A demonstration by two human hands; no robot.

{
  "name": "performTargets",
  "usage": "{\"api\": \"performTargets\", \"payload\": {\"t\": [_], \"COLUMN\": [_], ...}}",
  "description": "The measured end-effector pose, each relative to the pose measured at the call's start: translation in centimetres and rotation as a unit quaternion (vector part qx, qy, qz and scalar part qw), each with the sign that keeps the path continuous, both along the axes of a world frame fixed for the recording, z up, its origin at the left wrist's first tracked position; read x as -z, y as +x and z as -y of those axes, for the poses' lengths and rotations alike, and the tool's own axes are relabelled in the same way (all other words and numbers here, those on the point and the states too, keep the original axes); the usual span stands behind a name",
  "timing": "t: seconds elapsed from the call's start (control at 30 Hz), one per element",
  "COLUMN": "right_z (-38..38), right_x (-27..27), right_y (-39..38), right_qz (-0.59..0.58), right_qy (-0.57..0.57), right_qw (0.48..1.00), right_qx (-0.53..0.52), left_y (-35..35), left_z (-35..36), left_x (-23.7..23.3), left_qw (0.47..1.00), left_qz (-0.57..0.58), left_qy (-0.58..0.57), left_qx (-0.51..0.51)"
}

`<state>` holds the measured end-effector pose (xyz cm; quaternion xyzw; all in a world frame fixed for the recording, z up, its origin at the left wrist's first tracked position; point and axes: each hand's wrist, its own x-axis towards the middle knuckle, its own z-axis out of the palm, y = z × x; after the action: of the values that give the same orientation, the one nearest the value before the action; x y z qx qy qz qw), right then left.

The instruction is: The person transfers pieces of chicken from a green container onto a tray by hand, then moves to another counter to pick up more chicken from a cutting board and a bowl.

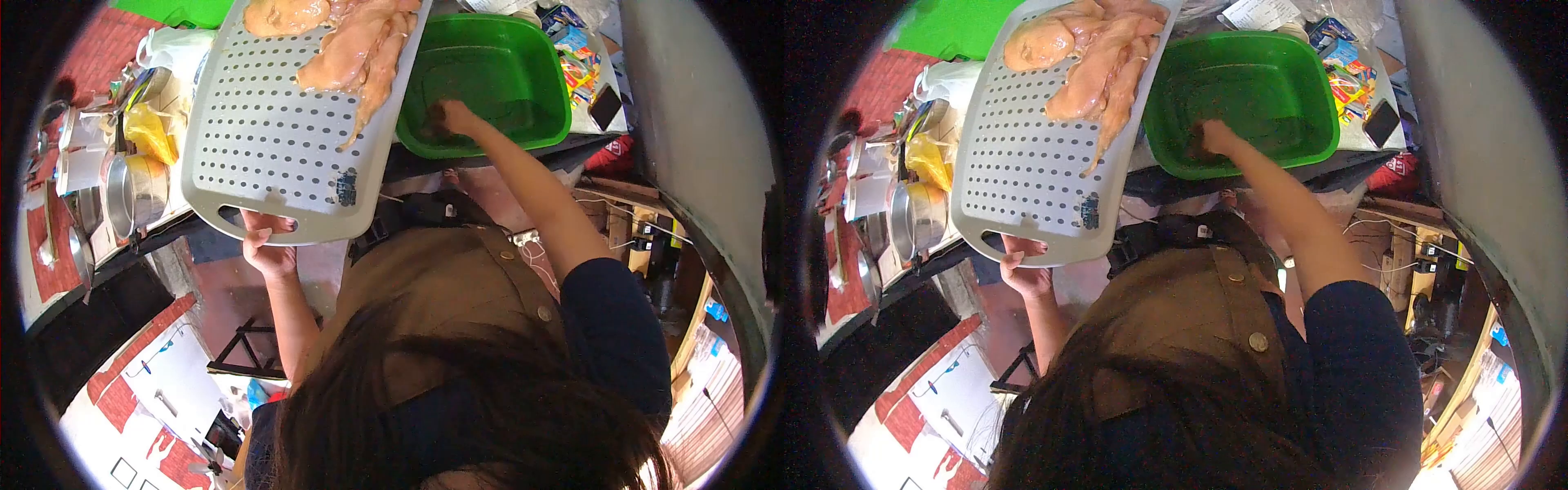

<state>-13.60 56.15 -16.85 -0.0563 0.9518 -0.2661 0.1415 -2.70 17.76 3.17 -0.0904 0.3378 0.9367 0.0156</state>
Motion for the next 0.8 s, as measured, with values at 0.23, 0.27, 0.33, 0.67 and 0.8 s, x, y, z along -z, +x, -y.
{"api": "performTargets", "payload": {"t": [0.23, 0.27, 0.33, 0.67, 0.8], "right_z": [3.4, 3.4, 3.3, -15.0, -14.3], "right_x": [3.6, 3.8, 0.3, -1.2, 2.5], "right_y": [-0.3, -0.3, 0.1, 1.3, 1.5], "right_qz": [0.098, 0.1, 0.099, 0.122, 0.138], "right_qy": [0.111, 0.137, 0.164, 0.281, 0.264], "right_qw": [0.988, 0.985, 0.98, 0.951, 0.948], "right_qx": [-0.046, -0.043, -0.052, 0.035, 0.116], "left_y": [0.1, 0.1, 0.1, 0.2, 0.3], "left_z": [1.3, 1.2, 0.9, 0.7, 0.8], "left_x": [1.5, 1.4, 0.9, 1.1, 1.1], "left_qw": [0.998, 0.999, 1.0, 1.0, 1.0], "left_qz": [-0.04, -0.031, -0.013, -0.008, 0.008], "left_qy": [-0.001, -0.002, -0.005, -0.018, -0.026], "left_qx": [0.041, 0.035, 0.024, 0.012, 0.007]}}
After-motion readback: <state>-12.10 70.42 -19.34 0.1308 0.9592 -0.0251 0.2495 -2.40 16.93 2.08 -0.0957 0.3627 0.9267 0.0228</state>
